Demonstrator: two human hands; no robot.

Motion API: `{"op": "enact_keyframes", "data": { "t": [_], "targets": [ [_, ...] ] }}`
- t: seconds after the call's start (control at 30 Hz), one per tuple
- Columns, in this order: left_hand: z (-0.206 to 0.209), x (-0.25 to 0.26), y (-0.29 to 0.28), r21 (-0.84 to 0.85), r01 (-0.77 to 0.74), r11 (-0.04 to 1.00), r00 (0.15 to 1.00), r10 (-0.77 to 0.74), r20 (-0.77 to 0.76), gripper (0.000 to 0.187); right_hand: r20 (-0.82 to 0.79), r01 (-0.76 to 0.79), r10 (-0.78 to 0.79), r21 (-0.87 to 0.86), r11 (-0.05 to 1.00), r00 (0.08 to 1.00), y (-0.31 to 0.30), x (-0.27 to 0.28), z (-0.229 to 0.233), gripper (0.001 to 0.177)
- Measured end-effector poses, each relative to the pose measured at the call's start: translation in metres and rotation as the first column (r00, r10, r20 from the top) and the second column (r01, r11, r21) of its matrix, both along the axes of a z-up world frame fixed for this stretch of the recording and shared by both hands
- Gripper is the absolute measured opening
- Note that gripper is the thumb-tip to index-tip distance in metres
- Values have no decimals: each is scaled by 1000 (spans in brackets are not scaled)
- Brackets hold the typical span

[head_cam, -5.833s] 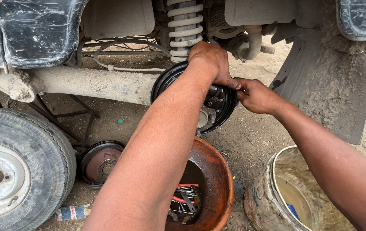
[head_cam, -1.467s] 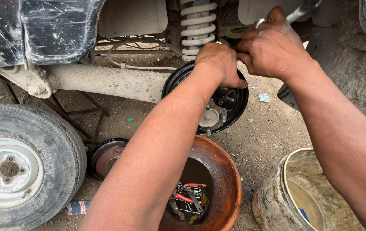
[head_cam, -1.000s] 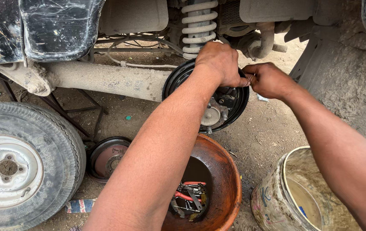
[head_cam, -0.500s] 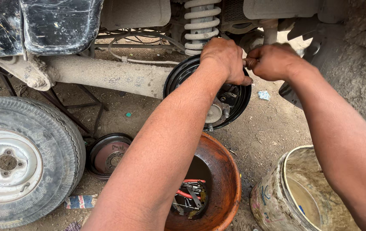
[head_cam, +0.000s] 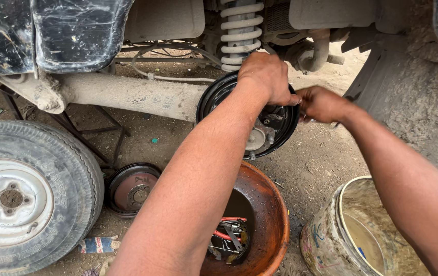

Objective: The person works on a vehicle's drum brake assembly, using a wrench to loosen components and then removing and handling small pins and springs from the wheel hub by hand.

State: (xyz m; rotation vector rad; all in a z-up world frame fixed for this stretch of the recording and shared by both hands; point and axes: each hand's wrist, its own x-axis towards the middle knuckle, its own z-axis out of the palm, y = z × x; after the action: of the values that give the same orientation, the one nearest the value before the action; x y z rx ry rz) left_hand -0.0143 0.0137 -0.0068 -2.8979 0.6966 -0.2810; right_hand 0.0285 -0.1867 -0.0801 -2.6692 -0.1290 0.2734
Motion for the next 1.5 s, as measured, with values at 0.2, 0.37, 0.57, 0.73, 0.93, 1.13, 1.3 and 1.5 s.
{"op": "enact_keyframes", "data": {
  "t": [0.2,0.37,0.57,0.73,0.93,1.13,1.3,1.5],
  "targets": [
    [-1,1,-2,10,12,1000,1000,-12,-3,82,454,64,94,-320,945,886,7,-20,22,30],
    [-1,1,-2,10,-32,999,999,32,-22,84,663,163,546,-699,696,512,32,-37,68,26],
    [-3,3,-4,26,-11,1000,1000,11,-5,86,118,63,-41,-183,981,992,20,-17,49,31],
    [-5,4,-1,-31,8,1000,999,-7,46,88,-12,64,-65,-48,997,998,8,-3,4,34],
    [-4,1,-3,0,-14,1000,1000,14,3,83,516,15,299,-518,855,802,3,-11,36,31],
    [-1,0,-3,4,-25,1000,999,25,-24,80,630,184,662,-766,617,405,25,-30,65,22],
    [0,2,-3,-8,-24,1000,1000,24,-12,80,608,183,479,-719,671,634,31,-25,63,22],
    [1,1,-5,-9,-29,1000,999,28,-37,82,549,90,310,-583,807,776,17,-24,46,33]
  ]
}}
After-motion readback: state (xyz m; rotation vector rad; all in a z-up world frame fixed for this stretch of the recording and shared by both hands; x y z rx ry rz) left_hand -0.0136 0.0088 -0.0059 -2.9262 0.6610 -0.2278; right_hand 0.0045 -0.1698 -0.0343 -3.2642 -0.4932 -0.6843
